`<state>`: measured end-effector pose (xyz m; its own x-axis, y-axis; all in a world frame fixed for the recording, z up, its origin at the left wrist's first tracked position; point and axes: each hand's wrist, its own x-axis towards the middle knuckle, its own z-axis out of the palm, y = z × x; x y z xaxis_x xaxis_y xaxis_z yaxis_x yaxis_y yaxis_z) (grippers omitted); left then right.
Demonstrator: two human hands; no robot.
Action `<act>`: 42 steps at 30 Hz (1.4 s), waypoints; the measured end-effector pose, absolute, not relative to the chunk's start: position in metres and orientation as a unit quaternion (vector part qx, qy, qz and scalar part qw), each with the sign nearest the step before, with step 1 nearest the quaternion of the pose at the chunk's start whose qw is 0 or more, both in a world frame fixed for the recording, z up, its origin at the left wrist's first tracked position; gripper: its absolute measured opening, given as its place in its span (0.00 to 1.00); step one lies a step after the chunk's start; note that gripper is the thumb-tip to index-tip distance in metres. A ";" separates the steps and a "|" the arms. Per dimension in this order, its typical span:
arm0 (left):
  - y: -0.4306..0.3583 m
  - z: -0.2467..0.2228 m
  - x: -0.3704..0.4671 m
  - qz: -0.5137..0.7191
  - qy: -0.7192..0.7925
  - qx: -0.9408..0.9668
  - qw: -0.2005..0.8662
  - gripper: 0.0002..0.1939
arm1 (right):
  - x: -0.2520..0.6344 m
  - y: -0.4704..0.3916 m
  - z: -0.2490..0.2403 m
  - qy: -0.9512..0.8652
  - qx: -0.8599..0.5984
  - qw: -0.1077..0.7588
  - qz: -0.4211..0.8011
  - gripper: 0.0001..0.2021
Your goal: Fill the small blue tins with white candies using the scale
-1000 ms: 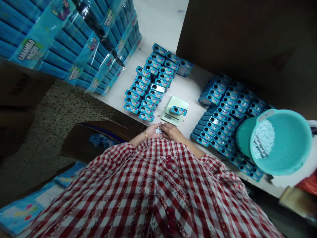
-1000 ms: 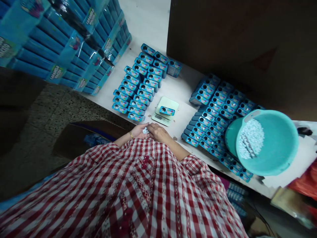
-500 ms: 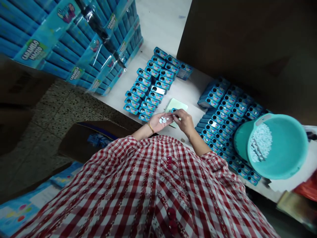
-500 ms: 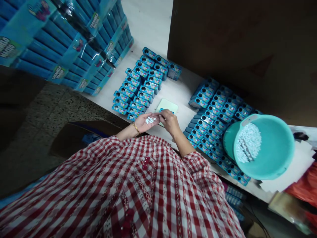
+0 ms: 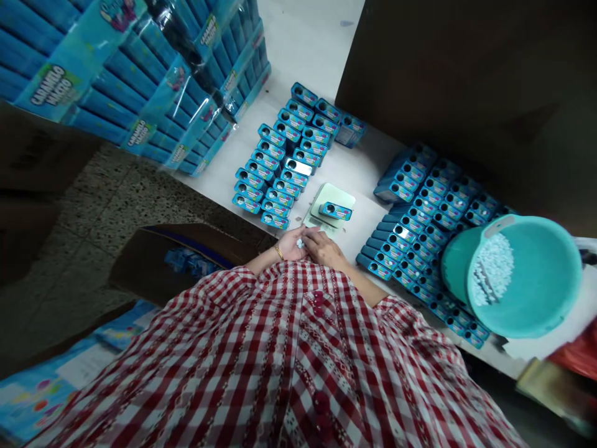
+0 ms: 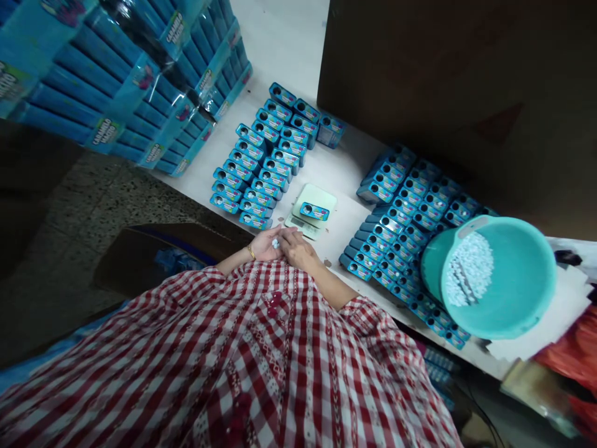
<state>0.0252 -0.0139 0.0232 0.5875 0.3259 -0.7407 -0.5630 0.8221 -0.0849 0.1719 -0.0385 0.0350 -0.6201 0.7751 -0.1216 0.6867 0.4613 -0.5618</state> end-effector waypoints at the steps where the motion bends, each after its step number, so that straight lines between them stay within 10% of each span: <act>1: -0.017 0.021 0.024 0.239 0.372 -0.165 0.882 0.23 | 0.170 -0.042 0.031 -0.855 -0.415 0.063 0.306 0.15; 16: -0.029 -0.003 0.015 0.218 0.320 -0.125 0.914 0.18 | 0.200 -0.026 0.040 -0.753 -0.511 0.238 0.341 0.09; 24: -0.027 0.001 0.013 0.241 0.329 -0.120 0.905 0.18 | 0.214 0.027 0.030 -0.766 -0.600 0.144 0.180 0.10; 31: -0.027 0.008 0.012 0.260 0.347 -0.143 0.889 0.19 | 0.206 0.000 0.041 -0.760 -0.558 0.214 0.256 0.13; 42: -0.030 0.016 0.018 0.217 0.363 -0.183 0.888 0.23 | 0.166 -0.048 0.025 -0.855 -0.376 0.052 0.354 0.15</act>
